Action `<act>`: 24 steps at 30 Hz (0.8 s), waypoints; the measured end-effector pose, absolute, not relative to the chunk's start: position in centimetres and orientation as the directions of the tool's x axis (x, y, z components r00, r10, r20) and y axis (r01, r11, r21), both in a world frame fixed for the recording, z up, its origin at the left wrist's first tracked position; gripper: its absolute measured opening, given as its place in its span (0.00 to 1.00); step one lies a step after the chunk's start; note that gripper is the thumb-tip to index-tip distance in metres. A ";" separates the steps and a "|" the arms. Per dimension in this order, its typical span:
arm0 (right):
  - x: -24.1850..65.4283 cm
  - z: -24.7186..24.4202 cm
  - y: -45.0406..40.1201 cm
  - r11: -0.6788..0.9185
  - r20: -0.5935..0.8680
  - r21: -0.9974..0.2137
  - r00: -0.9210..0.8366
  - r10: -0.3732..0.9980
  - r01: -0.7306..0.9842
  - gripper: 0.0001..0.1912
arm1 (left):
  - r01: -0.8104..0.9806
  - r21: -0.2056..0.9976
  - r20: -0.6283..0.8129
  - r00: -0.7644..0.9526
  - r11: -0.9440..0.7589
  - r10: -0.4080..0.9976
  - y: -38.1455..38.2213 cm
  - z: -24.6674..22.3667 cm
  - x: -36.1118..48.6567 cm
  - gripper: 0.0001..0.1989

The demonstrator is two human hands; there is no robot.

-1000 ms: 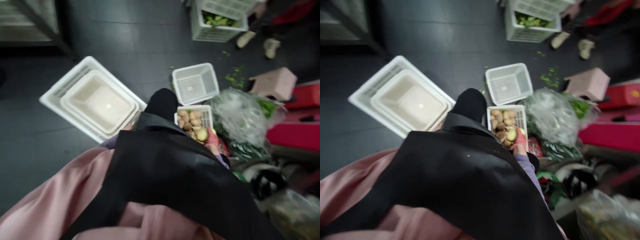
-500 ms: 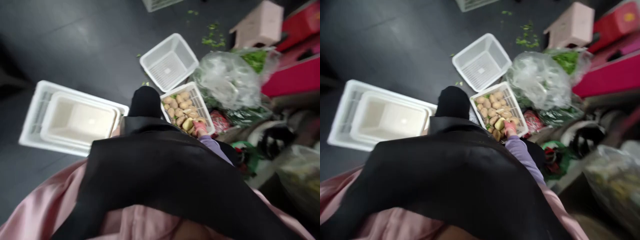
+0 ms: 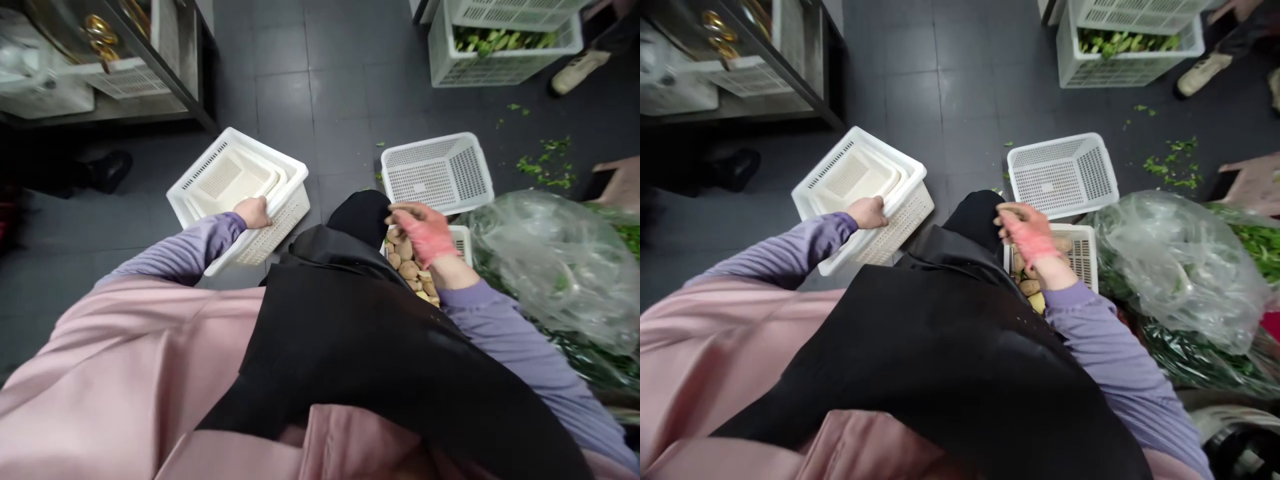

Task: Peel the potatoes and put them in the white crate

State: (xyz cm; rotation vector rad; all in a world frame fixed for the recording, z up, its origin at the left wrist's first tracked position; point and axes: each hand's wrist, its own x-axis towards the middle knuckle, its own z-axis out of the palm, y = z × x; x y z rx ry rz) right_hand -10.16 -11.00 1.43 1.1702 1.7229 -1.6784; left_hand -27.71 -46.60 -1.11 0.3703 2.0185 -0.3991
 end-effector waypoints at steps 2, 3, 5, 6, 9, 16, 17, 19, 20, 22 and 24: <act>-13.7 1.4 -15.1 -0.235 -0.861 -0.488 -0.507 -0.027 0.841 0.11 | 0.414 -0.113 -0.870 -0.480 0.903 0.111 -45.9 -0.1 -29.5 0.18; -15.1 1.0 -17.1 -0.276 -0.863 -0.431 -0.482 -0.150 0.859 0.11 | 0.406 -0.106 -0.858 -0.499 0.908 0.123 -45.4 0.3 -30.2 0.17; -17.1 -0.2 -20.9 -0.320 -0.860 -0.303 -0.402 -0.314 0.898 0.11 | 0.387 -0.083 -0.832 -0.535 0.918 0.150 -44.1 0.8 -30.9 0.17; -17.9 -0.9 -22.4 -0.362 -0.863 -0.267 -0.388 -0.323 0.893 0.11 | 0.377 -0.068 -0.827 -0.540 0.924 0.159 -43.5 0.8 -31.0 0.17; -19.4 -2.5 -25.3 -0.509 -0.872 -0.224 -0.405 -0.277 0.831 0.12 | 0.352 -0.007 -0.836 -0.516 0.936 0.188 -41.5 0.0 -30.5 0.19; -21.3 -2.7 -26.3 -0.612 -0.842 -0.176 -0.440 -0.312 0.771 0.18 | 0.250 0.155 -0.833 -0.486 0.956 0.262 -37.5 -1.0 -30.5 0.28; -21.6 -2.6 -26.2 -0.625 -0.842 -0.172 -0.443 -0.308 0.761 0.20 | 0.240 0.171 -0.831 -0.486 0.956 0.271 -37.2 -0.8 -30.9 0.29; -22.3 -2.4 -26.1 -0.641 -0.837 -0.179 -0.458 -0.299 0.746 0.20 | 0.227 0.203 -0.826 -0.483 0.952 0.291 -37.0 -0.2 -31.8 0.28; -22.7 -2.3 -26.0 -0.634 -0.836 -0.188 -0.461 -0.297 0.750 0.19 | 0.225 0.216 -0.826 -0.477 0.950 0.301 -37.0 0.2 -32.1 0.27; -23.2 -2.2 -26.0 -0.590 -0.846 -0.208 -0.447 -0.292 0.780 0.17 | 0.226 0.235 -0.832 -0.456 0.945 0.316 -37.4 0.9 -32.2 0.25; -23.5 -2.3 -26.2 -0.543 -0.862 -0.233 -0.430 -0.270 0.807 0.16 | 0.213 0.251 -0.841 -0.435 0.944 0.322 -38.1 1.5 -31.8 0.24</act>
